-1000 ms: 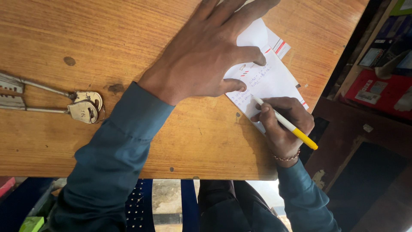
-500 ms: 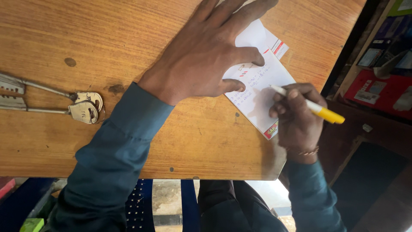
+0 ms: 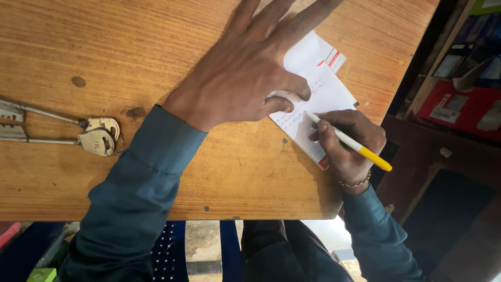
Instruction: The person sits at a wooden table writing on a small notepad with a pen, with a set of keys beside them. They then move to the floor, sit cross-legged, and sand the copper commutator of a motor armature using a strip of sandpaper, holding the armature steady with the other hand.
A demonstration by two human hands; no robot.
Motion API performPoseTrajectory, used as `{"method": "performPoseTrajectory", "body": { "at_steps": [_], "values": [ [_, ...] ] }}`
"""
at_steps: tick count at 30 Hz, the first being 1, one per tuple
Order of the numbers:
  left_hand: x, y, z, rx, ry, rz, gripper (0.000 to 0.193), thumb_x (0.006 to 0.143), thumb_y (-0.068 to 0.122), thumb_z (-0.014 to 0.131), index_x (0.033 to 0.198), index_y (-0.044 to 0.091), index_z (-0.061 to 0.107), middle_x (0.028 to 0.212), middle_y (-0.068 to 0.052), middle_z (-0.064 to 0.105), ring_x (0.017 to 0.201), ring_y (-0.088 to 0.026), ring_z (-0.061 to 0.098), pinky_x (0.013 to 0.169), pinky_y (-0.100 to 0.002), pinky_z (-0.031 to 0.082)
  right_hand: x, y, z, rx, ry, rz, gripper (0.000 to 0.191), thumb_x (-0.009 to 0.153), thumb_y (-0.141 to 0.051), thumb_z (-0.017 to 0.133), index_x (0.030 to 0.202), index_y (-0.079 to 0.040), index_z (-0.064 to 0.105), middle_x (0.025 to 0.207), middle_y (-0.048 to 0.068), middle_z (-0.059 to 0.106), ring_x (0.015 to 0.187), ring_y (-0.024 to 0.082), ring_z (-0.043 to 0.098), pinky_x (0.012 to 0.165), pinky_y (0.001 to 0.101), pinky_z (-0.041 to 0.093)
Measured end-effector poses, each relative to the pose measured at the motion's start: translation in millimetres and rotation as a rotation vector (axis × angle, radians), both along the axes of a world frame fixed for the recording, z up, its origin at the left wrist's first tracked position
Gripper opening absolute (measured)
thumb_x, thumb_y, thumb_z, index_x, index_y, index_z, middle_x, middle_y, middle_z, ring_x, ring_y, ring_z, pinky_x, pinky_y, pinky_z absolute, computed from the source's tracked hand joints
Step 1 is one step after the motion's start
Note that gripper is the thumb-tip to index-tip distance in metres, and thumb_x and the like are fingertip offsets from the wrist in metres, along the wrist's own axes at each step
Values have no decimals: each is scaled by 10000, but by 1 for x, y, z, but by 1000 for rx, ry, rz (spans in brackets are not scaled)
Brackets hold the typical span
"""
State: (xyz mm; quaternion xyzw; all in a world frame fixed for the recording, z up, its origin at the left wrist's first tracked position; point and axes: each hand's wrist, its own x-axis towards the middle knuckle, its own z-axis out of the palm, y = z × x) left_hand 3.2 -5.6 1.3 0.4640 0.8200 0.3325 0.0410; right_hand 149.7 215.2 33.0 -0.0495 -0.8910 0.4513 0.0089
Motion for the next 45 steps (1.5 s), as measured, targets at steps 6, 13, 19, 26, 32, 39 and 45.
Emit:
{"method": "performPoseTrajectory", "body": {
  "at_steps": [6, 13, 19, 26, 32, 39, 45],
  "values": [
    [-1, -1, -2, -20, -8, -1, 247, 810, 425, 918, 1035, 369, 831, 1752, -17, 205, 1598, -346, 126, 1331, -618, 125, 1, 0, 0, 19, -15, 3, 92, 994, -55, 723, 1020, 32, 709, 868, 92, 750, 752, 148, 755, 693, 235, 580],
    [-1, -1, -1, -17, -15, -4, 259, 798, 423, 923, 1035, 374, 831, 1746, -8, 212, 1594, -345, 146, 1330, -616, 138, 0, 0, -1, 30, -17, -10, 88, 1006, -55, 717, 1010, 31, 697, 872, 97, 755, 744, 145, 761, 680, 228, 585],
    [-2, -1, 0, -23, -28, -6, 281, 777, 415, 929, 1036, 366, 831, 1739, -4, 220, 1588, -340, 156, 1324, -614, 152, 1, 0, 0, -24, -26, -31, 90, 1012, -51, 703, 1025, 37, 698, 904, 109, 754, 726, 148, 760, 669, 226, 596],
    [-1, -1, 1, -15, -13, -1, 297, 769, 415, 931, 1045, 367, 832, 1740, -7, 226, 1590, -338, 161, 1328, -606, 161, 0, -2, 0, -64, -21, -86, 86, 1017, -28, 685, 1023, 58, 695, 905, 124, 748, 717, 156, 750, 665, 235, 595],
    [-2, -1, 0, -10, -33, 0, 280, 772, 423, 930, 1028, 365, 833, 1736, 1, 228, 1588, -331, 168, 1328, -601, 168, 0, -3, 0, -63, -32, -84, 84, 1016, -11, 679, 1036, 68, 703, 921, 133, 741, 720, 163, 751, 681, 247, 593],
    [-1, -2, 3, -9, -37, -11, 297, 763, 418, 929, 1035, 350, 832, 1737, -11, 225, 1591, -337, 164, 1326, -604, 178, 0, -3, 1, -44, -34, -68, 82, 1015, 0, 679, 1034, 75, 704, 919, 142, 739, 724, 169, 751, 668, 241, 589],
    [-1, -1, 2, -20, -30, -8, 308, 753, 411, 930, 1039, 354, 830, 1737, -3, 217, 1588, -334, 160, 1324, -606, 171, 1, -3, -1, -77, -34, -106, 80, 1020, -4, 660, 1029, 73, 679, 919, 143, 739, 733, 167, 755, 720, 265, 606]
  ]
}}
